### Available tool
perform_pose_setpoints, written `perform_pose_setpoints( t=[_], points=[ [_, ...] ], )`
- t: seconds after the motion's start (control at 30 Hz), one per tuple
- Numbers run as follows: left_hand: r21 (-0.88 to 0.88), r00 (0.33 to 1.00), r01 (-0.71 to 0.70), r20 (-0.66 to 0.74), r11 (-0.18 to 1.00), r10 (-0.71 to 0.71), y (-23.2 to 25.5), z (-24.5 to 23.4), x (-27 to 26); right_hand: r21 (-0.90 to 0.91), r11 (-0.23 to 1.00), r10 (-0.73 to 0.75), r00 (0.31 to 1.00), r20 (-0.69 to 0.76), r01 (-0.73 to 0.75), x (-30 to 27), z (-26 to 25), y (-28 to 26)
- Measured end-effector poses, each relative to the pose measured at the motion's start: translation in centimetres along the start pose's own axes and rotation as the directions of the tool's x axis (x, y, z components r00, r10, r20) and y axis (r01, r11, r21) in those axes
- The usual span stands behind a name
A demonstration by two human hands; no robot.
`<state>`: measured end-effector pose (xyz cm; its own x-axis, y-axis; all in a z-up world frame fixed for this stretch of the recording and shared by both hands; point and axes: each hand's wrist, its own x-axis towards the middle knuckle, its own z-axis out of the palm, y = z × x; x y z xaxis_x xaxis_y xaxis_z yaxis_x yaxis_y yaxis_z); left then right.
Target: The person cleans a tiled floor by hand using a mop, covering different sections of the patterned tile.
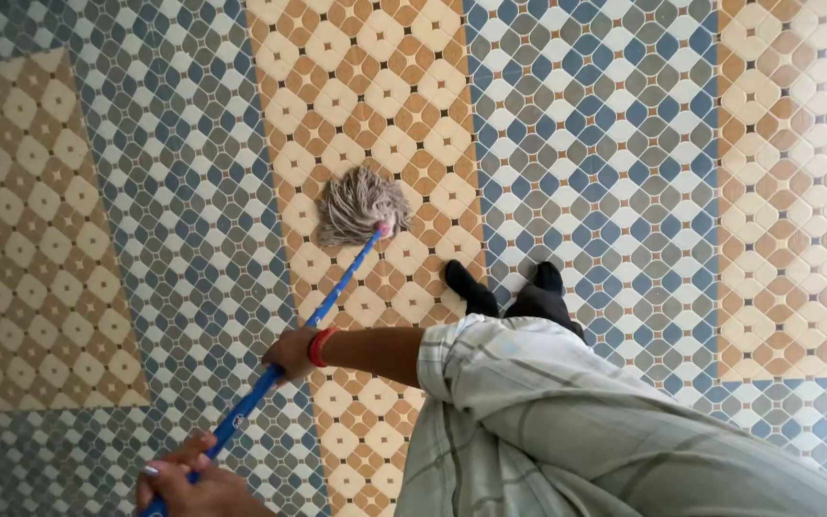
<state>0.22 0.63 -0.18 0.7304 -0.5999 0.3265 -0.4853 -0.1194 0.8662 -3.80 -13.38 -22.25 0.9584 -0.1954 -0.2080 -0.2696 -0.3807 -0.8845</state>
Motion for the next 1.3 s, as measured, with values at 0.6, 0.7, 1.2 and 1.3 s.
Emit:
perform_pose_setpoints(
  t=[0.6,0.7,1.2,1.3],
  points=[
    [-0.188,0.4,0.811,0.869,0.554,-0.29,-7.2,35.7,-23.8,0.174,0.628,0.744,0.518,-0.422,-0.759,-44.2,-2.1,29.3],
    [-0.206,0.225,0.569,0.97,0.796,0.091,-2.3,39.3,-31.7,0.145,0.5,0.791,0.382,-0.479,-0.854,-55.6,0.6,32.2],
    [-0.376,0.537,0.571,0.843,0.73,0.013,-1.0,21.1,-13.9,0.059,0.696,0.652,0.596,-0.468,-0.715,-33.2,0.8,17.5],
    [-0.583,0.747,0.494,0.664,0.645,0.028,-0.6,11.8,-9.1,0.113,0.88,0.454,0.747,-0.485,-0.461,-24.2,2.5,10.5]
  ],
)
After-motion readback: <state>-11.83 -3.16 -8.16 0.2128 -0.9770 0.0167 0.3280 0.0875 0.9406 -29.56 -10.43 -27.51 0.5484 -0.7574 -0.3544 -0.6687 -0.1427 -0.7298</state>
